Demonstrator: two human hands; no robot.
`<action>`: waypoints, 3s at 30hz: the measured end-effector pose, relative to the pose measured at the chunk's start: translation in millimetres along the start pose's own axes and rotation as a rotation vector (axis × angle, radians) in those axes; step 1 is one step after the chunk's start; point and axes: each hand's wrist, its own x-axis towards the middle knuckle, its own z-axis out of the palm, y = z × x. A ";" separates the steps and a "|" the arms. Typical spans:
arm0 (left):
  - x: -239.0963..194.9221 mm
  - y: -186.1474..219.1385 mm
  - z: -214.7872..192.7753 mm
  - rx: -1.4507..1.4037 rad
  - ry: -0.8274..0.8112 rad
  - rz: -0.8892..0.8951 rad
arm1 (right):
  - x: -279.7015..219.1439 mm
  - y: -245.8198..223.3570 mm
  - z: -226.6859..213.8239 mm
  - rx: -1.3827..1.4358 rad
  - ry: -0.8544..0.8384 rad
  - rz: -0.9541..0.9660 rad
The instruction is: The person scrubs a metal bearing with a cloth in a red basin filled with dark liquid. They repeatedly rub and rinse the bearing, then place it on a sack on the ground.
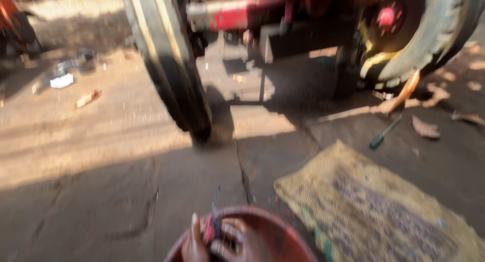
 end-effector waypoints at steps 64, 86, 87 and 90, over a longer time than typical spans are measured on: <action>31.4 -21.2 -19.9 -0.158 -0.228 0.186 | 5.3 -9.4 -6.4 -0.225 -0.056 -0.002; 15.4 12.3 -17.1 -0.128 -0.343 0.127 | 19.1 7.2 4.6 -0.150 0.007 -0.174; 13.4 8.2 -18.5 -0.134 -0.309 0.112 | 21.0 15.9 4.8 -0.044 0.027 -0.056; 20.2 10.8 -10.8 -0.101 -0.229 0.155 | 33.3 31.8 -0.3 -0.040 0.058 -0.213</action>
